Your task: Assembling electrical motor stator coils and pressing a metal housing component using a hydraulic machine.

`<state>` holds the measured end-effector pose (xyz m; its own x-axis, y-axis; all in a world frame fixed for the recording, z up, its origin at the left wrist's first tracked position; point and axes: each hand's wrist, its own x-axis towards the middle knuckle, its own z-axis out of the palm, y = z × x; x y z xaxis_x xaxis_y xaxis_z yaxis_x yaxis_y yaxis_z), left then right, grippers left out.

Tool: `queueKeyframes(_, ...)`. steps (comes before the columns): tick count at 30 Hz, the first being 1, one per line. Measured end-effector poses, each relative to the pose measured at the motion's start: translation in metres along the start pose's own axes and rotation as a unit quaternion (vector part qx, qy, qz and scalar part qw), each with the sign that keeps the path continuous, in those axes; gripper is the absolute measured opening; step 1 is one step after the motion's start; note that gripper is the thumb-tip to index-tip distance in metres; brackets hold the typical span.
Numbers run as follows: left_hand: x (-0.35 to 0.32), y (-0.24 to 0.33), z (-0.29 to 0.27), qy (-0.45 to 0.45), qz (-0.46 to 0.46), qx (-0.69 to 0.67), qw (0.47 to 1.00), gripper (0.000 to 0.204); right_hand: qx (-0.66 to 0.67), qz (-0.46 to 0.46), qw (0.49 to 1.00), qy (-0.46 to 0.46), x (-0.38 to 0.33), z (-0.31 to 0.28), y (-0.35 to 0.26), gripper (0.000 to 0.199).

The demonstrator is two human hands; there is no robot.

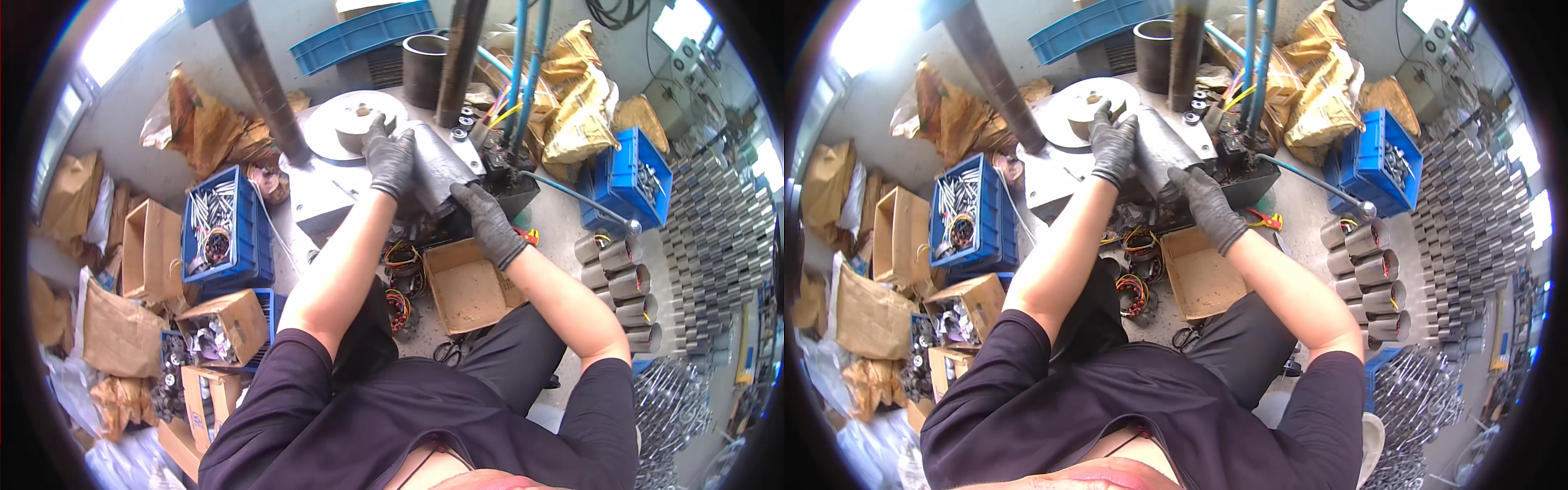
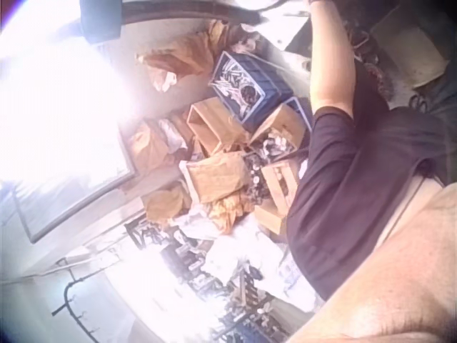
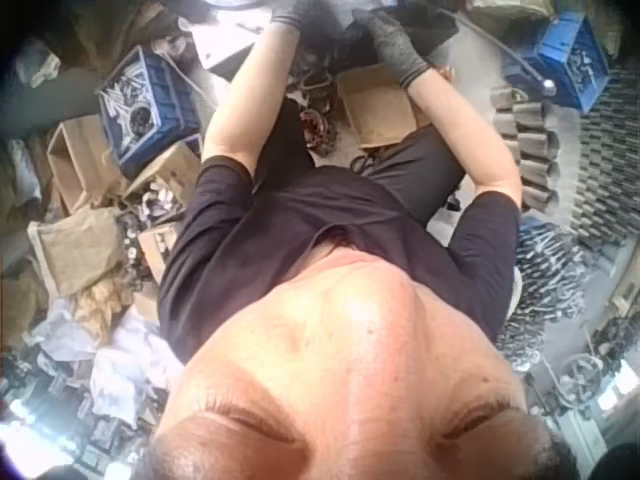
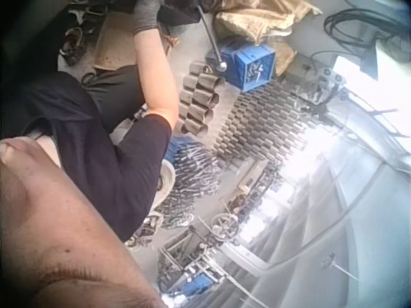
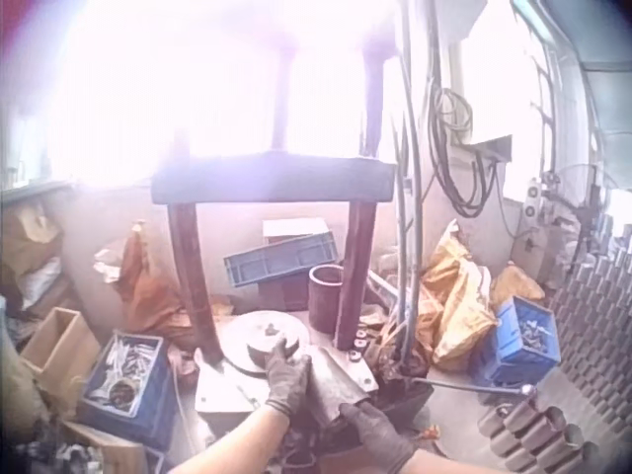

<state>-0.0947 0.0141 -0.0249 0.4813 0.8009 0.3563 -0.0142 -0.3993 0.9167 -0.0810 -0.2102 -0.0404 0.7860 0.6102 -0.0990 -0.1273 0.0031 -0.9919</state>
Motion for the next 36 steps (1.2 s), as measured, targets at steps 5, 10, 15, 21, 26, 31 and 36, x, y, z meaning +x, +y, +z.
queueKeyframes(5,-0.035,-0.003,-0.011,0.002,-0.297,-0.202,0.933,0.079,0.139,0.055,0.983,0.109,0.024,0.07,-0.004,0.049)
queueKeyframes(10,-0.03,0.008,-0.041,-0.134,-0.458,-0.401,0.782,0.061,0.031,-0.072,0.995,0.067,0.034,0.08,0.01,0.05)
queueKeyframes(15,-0.024,-0.002,-0.042,-0.119,-0.414,-0.533,0.728,0.063,-0.516,-0.28,0.809,-0.028,0.057,0.073,-0.027,0.043)
queueKeyframes(21,0.014,0.008,-0.062,-0.137,-0.33,-0.559,0.749,0.067,-0.461,-0.428,0.777,-0.034,0.082,0.101,-0.073,0.042)
queueKeyframes(26,0.036,0.016,-0.062,-0.127,-0.381,-0.672,0.622,0.061,-0.638,-0.421,0.636,-0.109,0.117,0.122,-0.14,0.028)
queueKeyframes(31,0.048,0.003,-0.056,-0.113,-0.403,-0.687,0.594,0.055,-0.719,-0.453,0.49,-0.192,0.176,0.161,-0.197,0.027)
queueKeyframes(36,0.057,-0.016,-0.063,-0.118,-0.399,-0.499,0.761,0.032,-0.579,-0.268,0.743,-0.202,0.226,0.209,-0.199,0.03)
